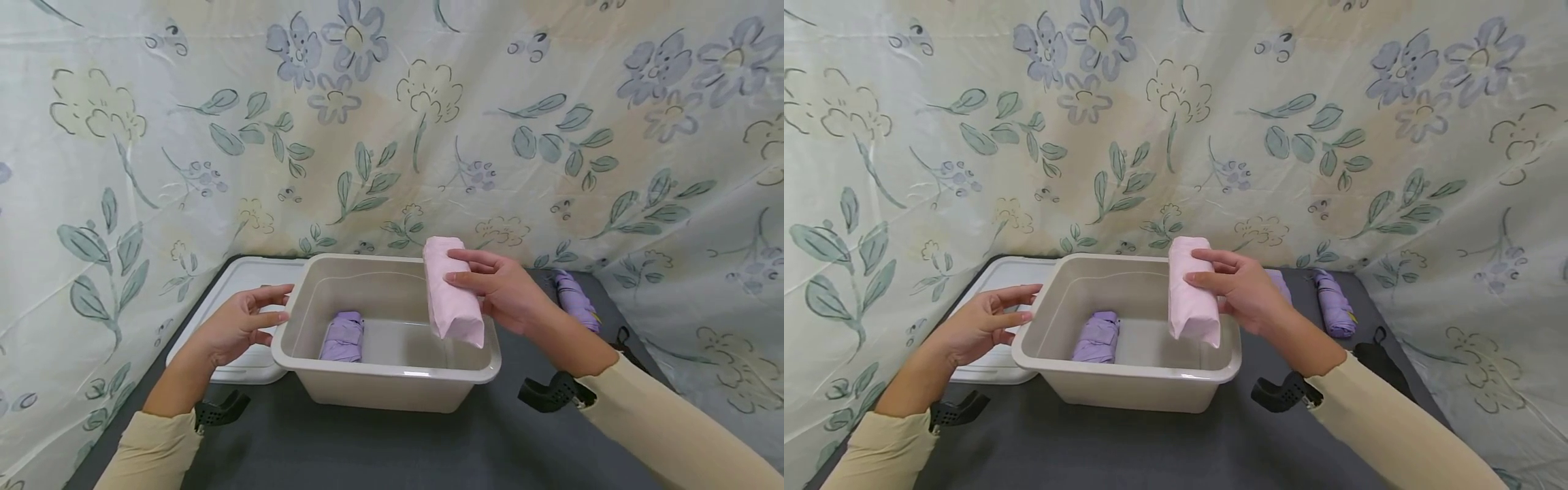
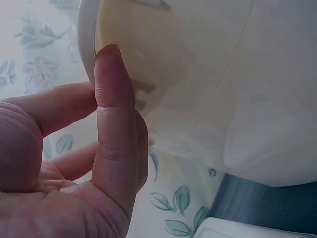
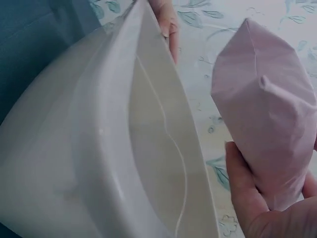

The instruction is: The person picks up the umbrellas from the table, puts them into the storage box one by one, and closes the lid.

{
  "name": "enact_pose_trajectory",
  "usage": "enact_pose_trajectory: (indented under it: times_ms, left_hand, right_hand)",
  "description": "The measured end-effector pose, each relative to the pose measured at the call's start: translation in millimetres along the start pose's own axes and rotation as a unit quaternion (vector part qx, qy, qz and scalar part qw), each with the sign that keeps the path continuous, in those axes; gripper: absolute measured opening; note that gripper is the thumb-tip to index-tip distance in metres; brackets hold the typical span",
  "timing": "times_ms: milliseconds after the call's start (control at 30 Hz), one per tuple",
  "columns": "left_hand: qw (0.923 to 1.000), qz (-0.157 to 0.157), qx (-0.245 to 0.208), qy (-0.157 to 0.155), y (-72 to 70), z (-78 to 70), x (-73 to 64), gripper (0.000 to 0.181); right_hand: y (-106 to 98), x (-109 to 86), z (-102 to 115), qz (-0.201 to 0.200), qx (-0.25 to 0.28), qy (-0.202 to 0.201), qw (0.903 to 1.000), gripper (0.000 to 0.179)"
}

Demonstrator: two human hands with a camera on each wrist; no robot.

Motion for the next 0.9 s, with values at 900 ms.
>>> enact_pose_trajectory:
  times_ms: [900]
  left_hand:
    - [1.0,-0.002,0.009,0.001,-0.5,3.1,1.2,0.068]
  right_hand:
    - [67,42.5,-10,0.044,-0.101,0.059,0.9922,0.058]
Point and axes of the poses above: each hand's wrist, its own x-axis towards the middle knuckle, its own y-axis out of the palm, z = x × y, the point moved 10 cm from there along x, towards the middle knuckle, and after that the axes turned 2 degrees about z, right-handed, at the moved point
